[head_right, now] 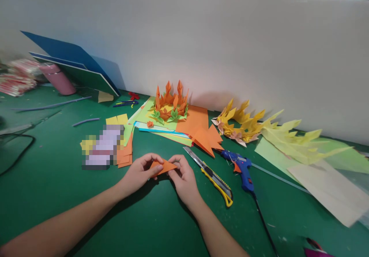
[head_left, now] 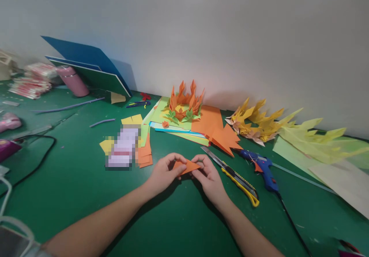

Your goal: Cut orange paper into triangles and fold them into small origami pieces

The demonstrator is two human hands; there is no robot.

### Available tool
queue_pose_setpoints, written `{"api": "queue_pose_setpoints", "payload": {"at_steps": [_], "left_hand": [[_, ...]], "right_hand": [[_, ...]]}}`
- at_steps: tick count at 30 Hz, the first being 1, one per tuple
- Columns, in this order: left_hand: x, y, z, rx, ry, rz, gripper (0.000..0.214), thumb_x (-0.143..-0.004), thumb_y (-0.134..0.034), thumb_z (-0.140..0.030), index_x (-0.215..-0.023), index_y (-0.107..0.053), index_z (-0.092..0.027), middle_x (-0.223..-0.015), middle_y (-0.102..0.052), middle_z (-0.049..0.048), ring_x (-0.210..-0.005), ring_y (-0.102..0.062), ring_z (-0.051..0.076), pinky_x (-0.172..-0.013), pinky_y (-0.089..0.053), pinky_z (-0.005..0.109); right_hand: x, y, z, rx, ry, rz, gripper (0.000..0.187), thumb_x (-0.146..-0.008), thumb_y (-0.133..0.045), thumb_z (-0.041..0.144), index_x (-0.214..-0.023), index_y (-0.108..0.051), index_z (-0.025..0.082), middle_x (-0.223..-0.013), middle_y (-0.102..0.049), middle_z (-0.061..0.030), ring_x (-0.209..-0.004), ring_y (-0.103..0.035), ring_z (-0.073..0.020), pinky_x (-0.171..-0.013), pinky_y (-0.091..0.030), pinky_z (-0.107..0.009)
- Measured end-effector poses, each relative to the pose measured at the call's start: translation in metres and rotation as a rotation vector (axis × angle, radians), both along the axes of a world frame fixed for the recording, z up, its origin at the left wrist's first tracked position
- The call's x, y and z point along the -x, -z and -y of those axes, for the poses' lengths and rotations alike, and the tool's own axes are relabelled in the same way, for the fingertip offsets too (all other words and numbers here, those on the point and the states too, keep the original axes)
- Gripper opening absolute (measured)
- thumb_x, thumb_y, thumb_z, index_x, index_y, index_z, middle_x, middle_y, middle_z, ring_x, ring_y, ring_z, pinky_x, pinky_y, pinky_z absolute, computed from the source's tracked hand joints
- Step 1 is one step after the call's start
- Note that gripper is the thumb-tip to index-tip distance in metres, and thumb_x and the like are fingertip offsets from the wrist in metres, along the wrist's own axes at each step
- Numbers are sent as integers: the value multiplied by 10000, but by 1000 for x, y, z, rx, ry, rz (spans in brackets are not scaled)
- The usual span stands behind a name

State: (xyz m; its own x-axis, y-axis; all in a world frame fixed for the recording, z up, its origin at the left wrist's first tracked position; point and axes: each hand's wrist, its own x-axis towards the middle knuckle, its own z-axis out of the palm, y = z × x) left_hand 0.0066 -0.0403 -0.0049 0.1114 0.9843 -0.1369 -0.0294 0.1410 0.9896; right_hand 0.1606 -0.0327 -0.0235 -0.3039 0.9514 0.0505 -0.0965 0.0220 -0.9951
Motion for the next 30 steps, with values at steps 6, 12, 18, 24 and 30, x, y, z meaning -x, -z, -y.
{"api": "queue_pose_setpoints", "payload": {"at_steps": [6, 12, 18, 24, 30], "left_hand": [[-4, -2, 2, 57, -53, 30, 449, -642, -702, -283, -1001, -448, -190, -690, -537, -55, -572, -549, 107, -447, -460, 200], [-6, -3, 4, 79, -50, 18, 477, -642, -710, -287, -1007, -419, -192, -691, -499, -73, -546, -583, 105, -448, -487, 216], [-6, -3, 5, 101, -34, 54, 493, -629, -733, -336, -984, -421, -196, -685, -560, -54, -571, -617, 124, -477, -511, 232], [-5, -2, 3, 127, -21, 101, 436, -622, -740, -366, -896, -452, -189, -669, -589, -46, -522, -604, 112, -472, -496, 228], [-3, 2, 1, 110, -54, 48, 377, -579, -778, -357, -822, -575, -151, -695, -657, 8, -584, -620, 135, -609, -511, 274]], "right_hand": [[0, 4, 0, -38, 85, 85, 130, -758, -532, 300, -854, -505, 217, -748, -569, 11, -582, -534, -122, -554, -457, -242], [1, 6, 0, -96, 133, 138, 134, -742, -556, 296, -834, -510, 211, -760, -596, -7, -642, -600, -155, -601, -484, -268], [1, 6, 1, -93, 143, 146, 114, -760, -547, 291, -826, -501, 210, -700, -595, 4, -598, -612, -156, -570, -483, -267], [1, 6, -1, -195, 212, 256, 60, -741, -535, 258, -769, -534, 205, -684, -596, 1, -576, -577, -144, -550, -470, -258], [2, 1, 3, -330, 272, 365, 71, -738, -509, 190, -766, -571, 210, -754, -658, -30, -658, -604, -168, -600, -487, -283]]}}
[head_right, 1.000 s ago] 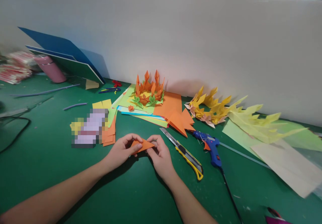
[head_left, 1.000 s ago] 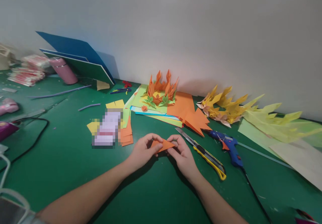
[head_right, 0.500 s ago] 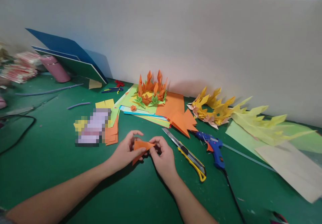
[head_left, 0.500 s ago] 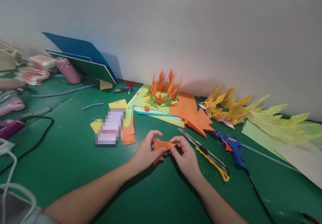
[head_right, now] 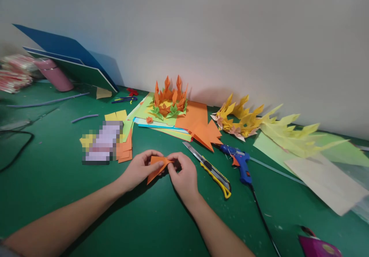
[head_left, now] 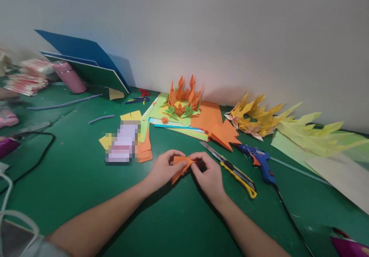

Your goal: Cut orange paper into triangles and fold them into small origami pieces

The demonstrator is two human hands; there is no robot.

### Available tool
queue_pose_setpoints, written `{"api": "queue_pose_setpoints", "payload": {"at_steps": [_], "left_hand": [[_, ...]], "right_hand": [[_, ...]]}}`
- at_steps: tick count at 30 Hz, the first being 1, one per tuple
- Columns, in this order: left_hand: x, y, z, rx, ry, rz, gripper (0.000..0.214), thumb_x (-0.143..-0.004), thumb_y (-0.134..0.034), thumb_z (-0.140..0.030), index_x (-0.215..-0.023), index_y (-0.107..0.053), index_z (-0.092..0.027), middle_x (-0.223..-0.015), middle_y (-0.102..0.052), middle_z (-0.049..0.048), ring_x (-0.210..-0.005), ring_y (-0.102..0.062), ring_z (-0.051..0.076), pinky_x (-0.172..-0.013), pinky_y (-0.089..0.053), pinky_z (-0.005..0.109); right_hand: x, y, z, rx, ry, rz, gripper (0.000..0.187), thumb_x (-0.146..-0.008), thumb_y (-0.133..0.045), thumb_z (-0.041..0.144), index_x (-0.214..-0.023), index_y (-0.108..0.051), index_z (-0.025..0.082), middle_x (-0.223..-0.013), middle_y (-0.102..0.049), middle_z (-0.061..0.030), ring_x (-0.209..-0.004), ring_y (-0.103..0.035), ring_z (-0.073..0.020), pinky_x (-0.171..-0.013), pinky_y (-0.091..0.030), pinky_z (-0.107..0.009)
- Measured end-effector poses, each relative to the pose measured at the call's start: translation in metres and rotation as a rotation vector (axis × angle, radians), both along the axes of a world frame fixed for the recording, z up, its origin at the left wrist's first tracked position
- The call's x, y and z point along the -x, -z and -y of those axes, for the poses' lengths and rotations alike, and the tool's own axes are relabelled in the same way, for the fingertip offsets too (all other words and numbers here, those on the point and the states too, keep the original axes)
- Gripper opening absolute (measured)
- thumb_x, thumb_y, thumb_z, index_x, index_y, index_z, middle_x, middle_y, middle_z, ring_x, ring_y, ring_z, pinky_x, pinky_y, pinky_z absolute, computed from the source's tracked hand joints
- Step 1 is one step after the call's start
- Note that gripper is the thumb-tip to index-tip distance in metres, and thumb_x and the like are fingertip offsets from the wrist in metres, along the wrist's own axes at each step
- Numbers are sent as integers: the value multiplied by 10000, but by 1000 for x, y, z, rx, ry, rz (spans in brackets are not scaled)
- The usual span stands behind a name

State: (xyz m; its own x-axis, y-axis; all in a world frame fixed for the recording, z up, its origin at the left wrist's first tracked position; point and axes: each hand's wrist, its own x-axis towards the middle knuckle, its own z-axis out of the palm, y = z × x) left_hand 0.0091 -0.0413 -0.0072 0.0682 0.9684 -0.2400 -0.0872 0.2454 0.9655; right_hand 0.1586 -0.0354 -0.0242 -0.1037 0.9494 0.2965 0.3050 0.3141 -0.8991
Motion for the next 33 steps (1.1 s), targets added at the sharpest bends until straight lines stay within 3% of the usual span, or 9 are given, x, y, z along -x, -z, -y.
{"api": "queue_pose_setpoints", "payload": {"at_steps": [4, 10, 20, 29, 33], "left_hand": [[-1, -2, 0, 34, -10, 38, 384, -574, -780, -387, -815, -631, -127, -689, -661, 4, -560, -592, 109, -580, -497, 244], [-3, -8, 1, 166, -27, 185, 416, -554, -806, -424, -722, -590, -111, -626, -653, 4, -529, -602, 93, -559, -527, 230], [-4, -11, 1, 219, -1, 170, 366, -622, -783, -395, -685, -554, -116, -614, -664, 33, -554, -632, 108, -488, -518, 186], [-7, -12, 2, 209, -32, 196, 410, -542, -796, -440, -648, -562, -121, -620, -641, -10, -529, -576, 73, -566, -536, 220], [-10, -14, 3, 197, -27, 237, 404, -513, -799, -442, -598, -564, -125, -541, -604, -32, -491, -525, 57, -535, -480, 187]], "right_hand": [[0, -3, 1, -152, 37, 37, 89, -766, -516, 161, -773, -585, 217, -865, -690, -55, -814, -627, -200, -704, -490, -335], [1, -6, 0, -370, 56, 172, 93, -787, -540, 160, -756, -599, 225, -844, -682, -49, -838, -615, -218, -751, -461, -381], [5, -6, 2, -335, 52, 166, 91, -795, -542, 177, -746, -596, 231, -784, -669, -35, -782, -605, -207, -731, -457, -366], [7, -7, 3, -381, 76, 198, 92, -754, -541, 140, -734, -574, 224, -769, -657, -29, -767, -593, -200, -723, -449, -360], [6, -6, 3, -409, 78, 240, 84, -743, -556, 138, -720, -571, 217, -757, -652, -26, -749, -578, -192, -707, -435, -343]]}}
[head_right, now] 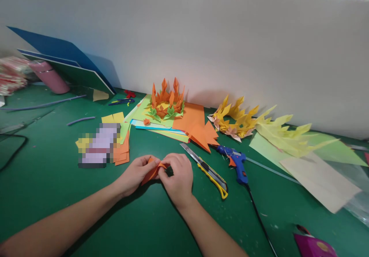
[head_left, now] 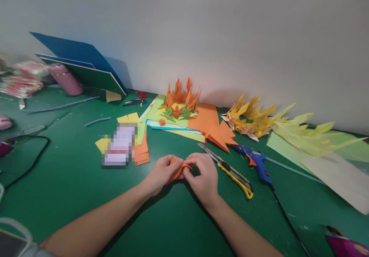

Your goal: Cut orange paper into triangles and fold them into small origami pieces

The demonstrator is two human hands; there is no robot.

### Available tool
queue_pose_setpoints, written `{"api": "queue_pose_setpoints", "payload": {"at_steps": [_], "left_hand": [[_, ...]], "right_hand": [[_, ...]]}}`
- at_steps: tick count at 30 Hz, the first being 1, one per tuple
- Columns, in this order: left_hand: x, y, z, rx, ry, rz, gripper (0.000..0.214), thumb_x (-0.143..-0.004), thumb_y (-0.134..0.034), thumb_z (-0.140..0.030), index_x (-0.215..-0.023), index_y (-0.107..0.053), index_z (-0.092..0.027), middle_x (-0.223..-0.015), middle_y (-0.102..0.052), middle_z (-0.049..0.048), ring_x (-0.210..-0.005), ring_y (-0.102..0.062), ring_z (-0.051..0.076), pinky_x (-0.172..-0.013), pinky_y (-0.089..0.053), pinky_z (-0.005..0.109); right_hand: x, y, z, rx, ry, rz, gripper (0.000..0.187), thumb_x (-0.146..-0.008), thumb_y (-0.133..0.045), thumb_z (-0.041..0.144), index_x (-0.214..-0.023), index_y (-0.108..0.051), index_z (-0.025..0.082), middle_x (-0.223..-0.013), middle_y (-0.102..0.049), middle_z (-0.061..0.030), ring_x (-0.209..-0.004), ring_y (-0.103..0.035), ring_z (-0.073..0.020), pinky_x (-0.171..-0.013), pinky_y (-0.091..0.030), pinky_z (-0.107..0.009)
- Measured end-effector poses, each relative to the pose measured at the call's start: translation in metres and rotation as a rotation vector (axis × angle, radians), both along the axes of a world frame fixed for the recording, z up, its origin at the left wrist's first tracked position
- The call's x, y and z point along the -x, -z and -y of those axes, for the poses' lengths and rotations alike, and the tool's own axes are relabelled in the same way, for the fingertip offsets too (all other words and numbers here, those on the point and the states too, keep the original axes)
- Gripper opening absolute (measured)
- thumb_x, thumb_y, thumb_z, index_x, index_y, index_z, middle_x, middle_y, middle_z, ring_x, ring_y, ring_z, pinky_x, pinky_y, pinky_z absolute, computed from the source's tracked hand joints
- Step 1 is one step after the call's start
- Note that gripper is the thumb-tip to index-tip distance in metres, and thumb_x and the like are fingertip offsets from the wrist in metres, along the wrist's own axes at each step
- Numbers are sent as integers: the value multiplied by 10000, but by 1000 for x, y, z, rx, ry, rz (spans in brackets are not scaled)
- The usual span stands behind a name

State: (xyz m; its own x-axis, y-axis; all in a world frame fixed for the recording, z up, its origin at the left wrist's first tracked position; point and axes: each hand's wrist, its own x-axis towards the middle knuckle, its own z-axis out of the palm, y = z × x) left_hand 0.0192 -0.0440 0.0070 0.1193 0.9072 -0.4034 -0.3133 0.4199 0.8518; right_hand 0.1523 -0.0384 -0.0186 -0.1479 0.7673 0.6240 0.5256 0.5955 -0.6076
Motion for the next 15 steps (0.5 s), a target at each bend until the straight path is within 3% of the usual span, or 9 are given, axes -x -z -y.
{"api": "queue_pose_setpoints", "payload": {"at_steps": [6, 15], "left_hand": [[-2, -3, 1, 1, -38, 20, 420, -462, -812, -443, -596, -569, -127, -530, -599, -33, -487, -506, 60, -531, -450, 189], [2, 3, 0, -2, -18, 45, 402, -493, -812, -433, -619, -589, -122, -602, -634, -6, -566, -553, 85, -611, -486, 218]], "right_hand": [[-1, 3, -1, -100, 2, 51, 71, -785, -570, 169, -729, -592, 206, -757, -669, -22, -741, -570, -181, -707, -408, -332], [-5, 0, -2, -202, -18, 155, 92, -853, -578, 224, -769, -610, 205, -798, -699, -20, -728, -558, -175, -706, -376, -329]]}}
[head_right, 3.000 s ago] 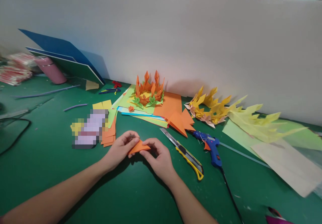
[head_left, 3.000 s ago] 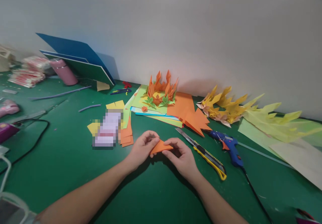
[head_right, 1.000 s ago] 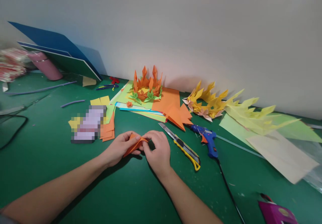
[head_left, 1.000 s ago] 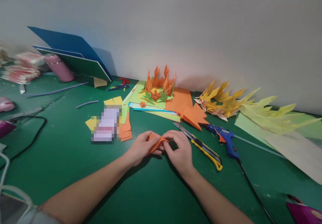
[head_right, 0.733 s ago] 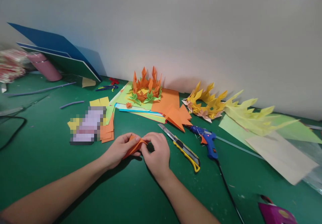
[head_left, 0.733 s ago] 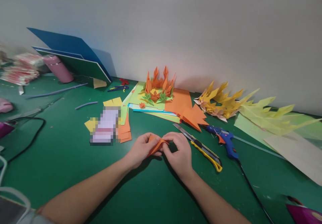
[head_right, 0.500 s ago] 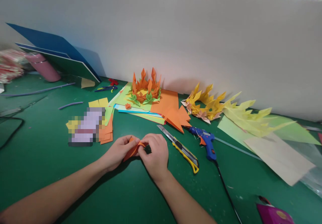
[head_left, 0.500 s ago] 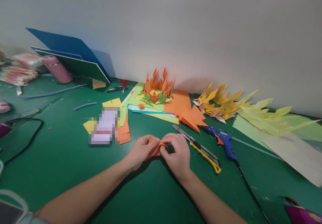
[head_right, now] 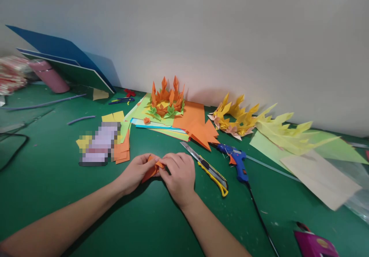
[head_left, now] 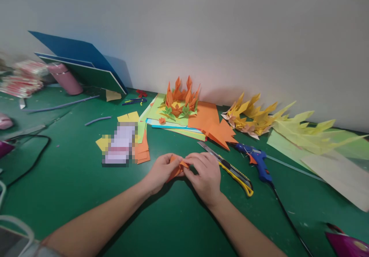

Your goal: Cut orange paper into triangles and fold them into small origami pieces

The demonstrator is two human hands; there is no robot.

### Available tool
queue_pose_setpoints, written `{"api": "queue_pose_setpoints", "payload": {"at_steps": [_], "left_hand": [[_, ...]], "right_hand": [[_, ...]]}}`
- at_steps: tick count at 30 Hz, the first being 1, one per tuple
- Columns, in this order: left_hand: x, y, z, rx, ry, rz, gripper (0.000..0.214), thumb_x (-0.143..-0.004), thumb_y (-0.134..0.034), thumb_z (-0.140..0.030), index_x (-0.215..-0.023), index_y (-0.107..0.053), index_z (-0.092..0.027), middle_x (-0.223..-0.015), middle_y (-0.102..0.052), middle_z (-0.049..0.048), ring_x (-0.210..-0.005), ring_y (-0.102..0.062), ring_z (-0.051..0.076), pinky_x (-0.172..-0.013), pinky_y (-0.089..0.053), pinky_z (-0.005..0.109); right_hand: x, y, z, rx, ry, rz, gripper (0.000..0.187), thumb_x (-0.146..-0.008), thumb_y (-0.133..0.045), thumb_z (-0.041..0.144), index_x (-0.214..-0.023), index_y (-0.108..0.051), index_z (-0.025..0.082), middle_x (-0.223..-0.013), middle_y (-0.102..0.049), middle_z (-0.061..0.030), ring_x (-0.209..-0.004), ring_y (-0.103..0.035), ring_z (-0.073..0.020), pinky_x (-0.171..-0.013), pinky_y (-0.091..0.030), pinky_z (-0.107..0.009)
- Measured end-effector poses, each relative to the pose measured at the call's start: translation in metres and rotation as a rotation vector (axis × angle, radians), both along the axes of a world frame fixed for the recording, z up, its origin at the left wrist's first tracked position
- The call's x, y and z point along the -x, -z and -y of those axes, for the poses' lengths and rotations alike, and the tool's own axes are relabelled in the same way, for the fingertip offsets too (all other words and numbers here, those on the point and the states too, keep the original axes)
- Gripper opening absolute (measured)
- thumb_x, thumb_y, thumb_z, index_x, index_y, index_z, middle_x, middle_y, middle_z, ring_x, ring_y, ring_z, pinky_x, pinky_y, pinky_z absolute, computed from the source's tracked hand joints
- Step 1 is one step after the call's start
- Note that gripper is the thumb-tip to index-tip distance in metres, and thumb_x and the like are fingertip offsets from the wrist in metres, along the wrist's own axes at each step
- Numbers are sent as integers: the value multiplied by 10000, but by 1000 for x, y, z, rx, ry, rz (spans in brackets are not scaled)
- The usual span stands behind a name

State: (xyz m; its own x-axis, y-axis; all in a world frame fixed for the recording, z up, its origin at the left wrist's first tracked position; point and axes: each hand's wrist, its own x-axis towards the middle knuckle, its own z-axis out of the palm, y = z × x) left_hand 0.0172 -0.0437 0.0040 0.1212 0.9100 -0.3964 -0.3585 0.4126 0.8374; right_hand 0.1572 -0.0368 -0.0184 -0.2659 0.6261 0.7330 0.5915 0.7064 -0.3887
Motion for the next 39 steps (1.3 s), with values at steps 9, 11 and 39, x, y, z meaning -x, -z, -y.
{"api": "queue_pose_setpoints", "payload": {"at_steps": [9, 11, 39], "left_hand": [[-2, -1, 1, -1, -22, 19, 444, -465, -823, -451, -658, -586, -129, -601, -638, -11, -570, -567, 90, -630, -500, 231], [-3, -2, 1, -5, -36, 17, 437, -467, -823, -447, -646, -578, -133, -577, -623, -23, -549, -554, 86, -620, -497, 234], [5, 3, -1, 12, 51, 89, 416, -474, -858, -364, -713, -652, -93, -666, -671, 24, -625, -602, 105, -660, -499, 227]], "right_hand": [[1, 4, -1, 68, 22, -59, 57, -839, -583, 216, -806, -626, 198, -820, -697, -26, -760, -570, -185, -713, -387, -330], [1, 4, -1, 53, 26, -62, 58, -829, -579, 188, -806, -630, 200, -837, -701, -24, -769, -571, -183, -726, -388, -331], [-2, 4, -1, -28, 41, 14, 65, -849, -585, 206, -804, -631, 214, -836, -713, -6, -755, -541, -173, -733, -360, -323]]}}
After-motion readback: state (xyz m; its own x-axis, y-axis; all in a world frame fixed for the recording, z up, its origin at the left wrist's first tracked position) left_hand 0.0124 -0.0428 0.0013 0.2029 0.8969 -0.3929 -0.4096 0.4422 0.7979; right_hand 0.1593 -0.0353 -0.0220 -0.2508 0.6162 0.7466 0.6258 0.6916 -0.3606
